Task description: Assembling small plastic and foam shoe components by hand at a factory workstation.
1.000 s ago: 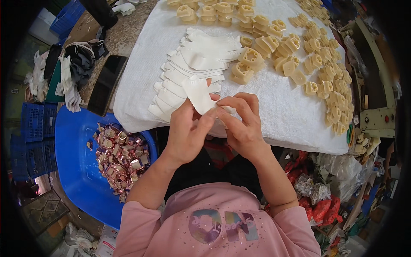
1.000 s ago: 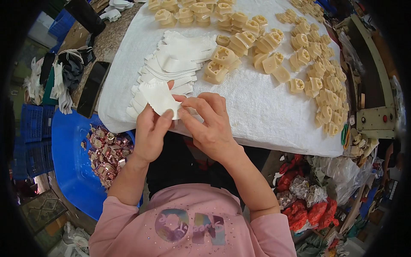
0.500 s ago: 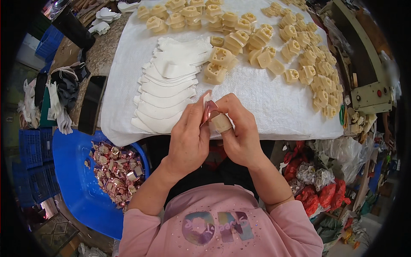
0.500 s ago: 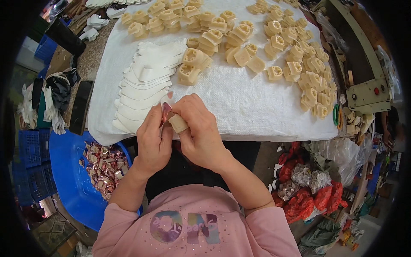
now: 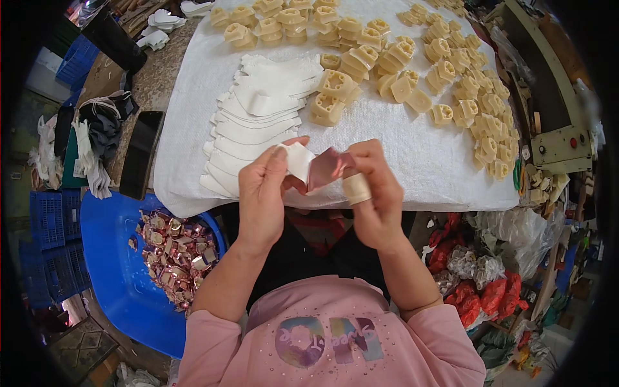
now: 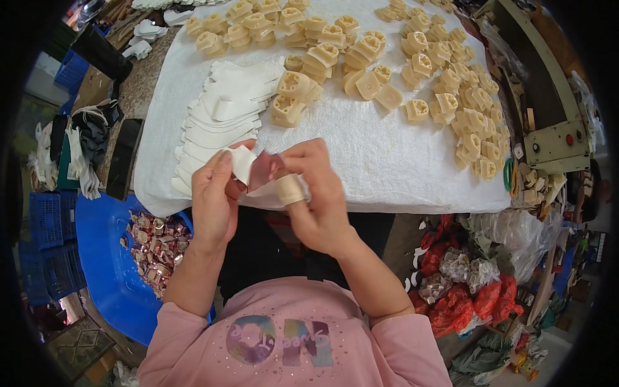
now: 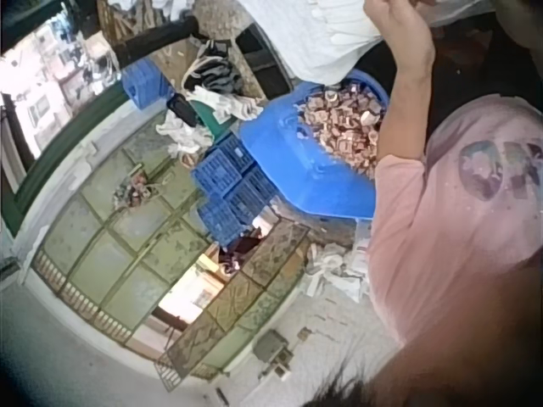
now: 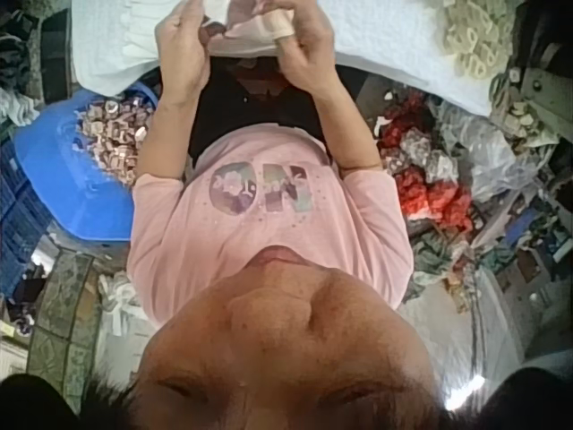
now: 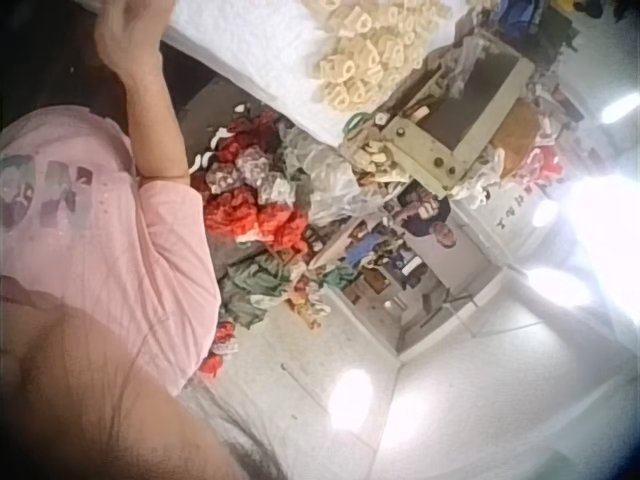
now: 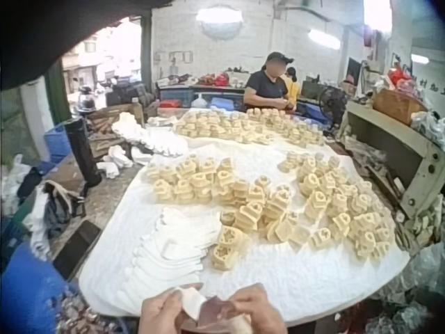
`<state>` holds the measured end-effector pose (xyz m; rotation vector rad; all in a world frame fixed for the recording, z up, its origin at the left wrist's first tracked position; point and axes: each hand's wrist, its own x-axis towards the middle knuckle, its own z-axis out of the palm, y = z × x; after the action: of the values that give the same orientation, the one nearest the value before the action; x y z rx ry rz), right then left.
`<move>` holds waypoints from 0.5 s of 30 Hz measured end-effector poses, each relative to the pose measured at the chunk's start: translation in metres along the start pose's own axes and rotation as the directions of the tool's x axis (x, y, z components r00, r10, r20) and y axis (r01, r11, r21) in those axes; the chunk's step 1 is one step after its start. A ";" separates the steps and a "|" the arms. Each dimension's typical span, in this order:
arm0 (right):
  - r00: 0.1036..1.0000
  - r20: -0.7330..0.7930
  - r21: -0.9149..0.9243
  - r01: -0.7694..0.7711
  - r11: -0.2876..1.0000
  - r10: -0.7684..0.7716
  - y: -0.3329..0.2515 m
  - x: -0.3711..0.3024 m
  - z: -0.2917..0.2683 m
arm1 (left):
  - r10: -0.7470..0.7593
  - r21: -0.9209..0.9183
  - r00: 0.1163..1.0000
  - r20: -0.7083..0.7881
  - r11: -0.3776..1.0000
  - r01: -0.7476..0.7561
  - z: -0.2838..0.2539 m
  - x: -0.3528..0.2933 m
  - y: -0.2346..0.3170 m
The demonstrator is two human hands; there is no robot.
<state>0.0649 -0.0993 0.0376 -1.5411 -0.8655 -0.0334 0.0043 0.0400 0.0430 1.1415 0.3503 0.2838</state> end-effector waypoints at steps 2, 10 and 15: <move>0.992 -0.110 0.122 -0.056 0.991 0.069 0.006 -0.004 -0.005 | 0.080 0.224 0.995 -0.054 0.972 -0.066 -0.010 0.001 0.000; 0.859 -0.454 0.552 0.061 0.831 0.238 0.010 -0.013 -0.046 | 0.578 0.903 0.816 -0.028 0.365 -0.228 -0.056 0.021 -0.003; 0.911 -0.393 0.395 0.043 0.918 0.127 0.002 -0.009 -0.034 | 0.568 0.973 0.798 0.202 -0.023 -0.230 -0.073 0.020 -0.004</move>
<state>0.0751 -0.1330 0.0381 -1.1108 -0.4613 -0.1391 -0.0072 0.1076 0.0094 2.6773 0.4306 0.8352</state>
